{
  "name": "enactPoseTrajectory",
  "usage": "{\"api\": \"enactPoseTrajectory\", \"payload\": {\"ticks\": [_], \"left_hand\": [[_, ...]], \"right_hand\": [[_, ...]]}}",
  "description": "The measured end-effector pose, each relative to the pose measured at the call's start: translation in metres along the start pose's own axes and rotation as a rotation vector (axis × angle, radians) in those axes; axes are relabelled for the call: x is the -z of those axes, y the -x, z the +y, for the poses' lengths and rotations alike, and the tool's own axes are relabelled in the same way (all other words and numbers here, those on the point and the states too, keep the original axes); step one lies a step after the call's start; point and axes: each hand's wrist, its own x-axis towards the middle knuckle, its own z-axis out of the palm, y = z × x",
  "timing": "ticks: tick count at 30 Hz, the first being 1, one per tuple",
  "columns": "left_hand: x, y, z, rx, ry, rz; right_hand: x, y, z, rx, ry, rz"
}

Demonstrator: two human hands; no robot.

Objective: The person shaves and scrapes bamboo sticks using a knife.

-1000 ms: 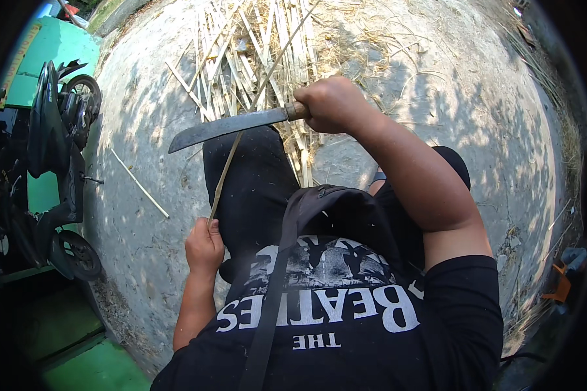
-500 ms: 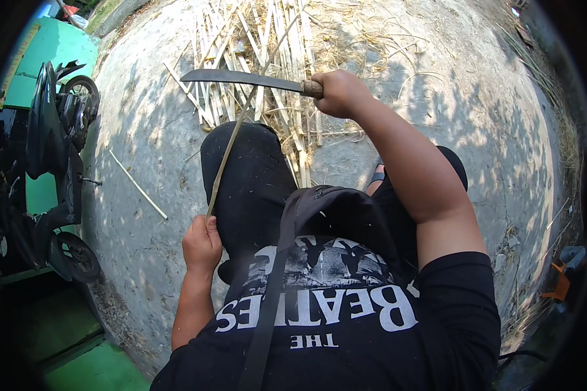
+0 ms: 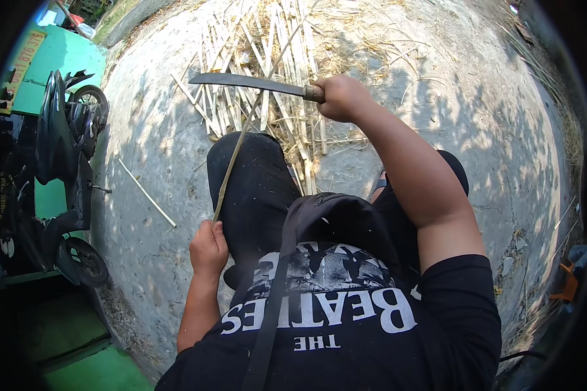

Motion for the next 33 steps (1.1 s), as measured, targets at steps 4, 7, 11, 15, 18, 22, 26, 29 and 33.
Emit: {"api": "enactPoseTrajectory", "payload": {"ticks": [4,7,11,15,18,22,26,29,33], "left_hand": [[0.014,-0.001,0.000,0.021,0.085,-0.090],[0.021,0.000,-0.006,0.052,0.240,-0.211],[0.010,0.007,-0.025,0.248,0.644,-0.377],[0.011,-0.001,-0.008,0.393,0.846,-0.499],[0.012,-0.002,-0.008,0.387,0.769,-0.493],[0.012,-0.004,-0.002,0.284,0.661,-0.403],[0.011,-0.003,0.003,0.196,0.515,-0.304],[0.012,0.000,0.005,0.102,0.308,-0.251],[0.018,-0.005,0.016,0.123,0.274,-0.236]], "right_hand": [[0.007,-0.007,0.023,-0.151,-0.112,0.130],[0.013,0.000,0.031,-0.111,-0.114,0.164],[0.012,0.007,0.012,0.026,-0.017,0.173],[-0.003,0.010,-0.006,0.291,0.033,0.186],[-0.004,0.012,-0.018,0.335,0.094,0.149],[-0.009,0.009,-0.009,0.337,0.082,0.154],[-0.007,0.011,-0.004,0.297,0.069,0.221],[0.007,0.015,-0.014,0.268,0.134,0.114],[-0.001,0.014,-0.008,0.261,0.128,0.122]]}}
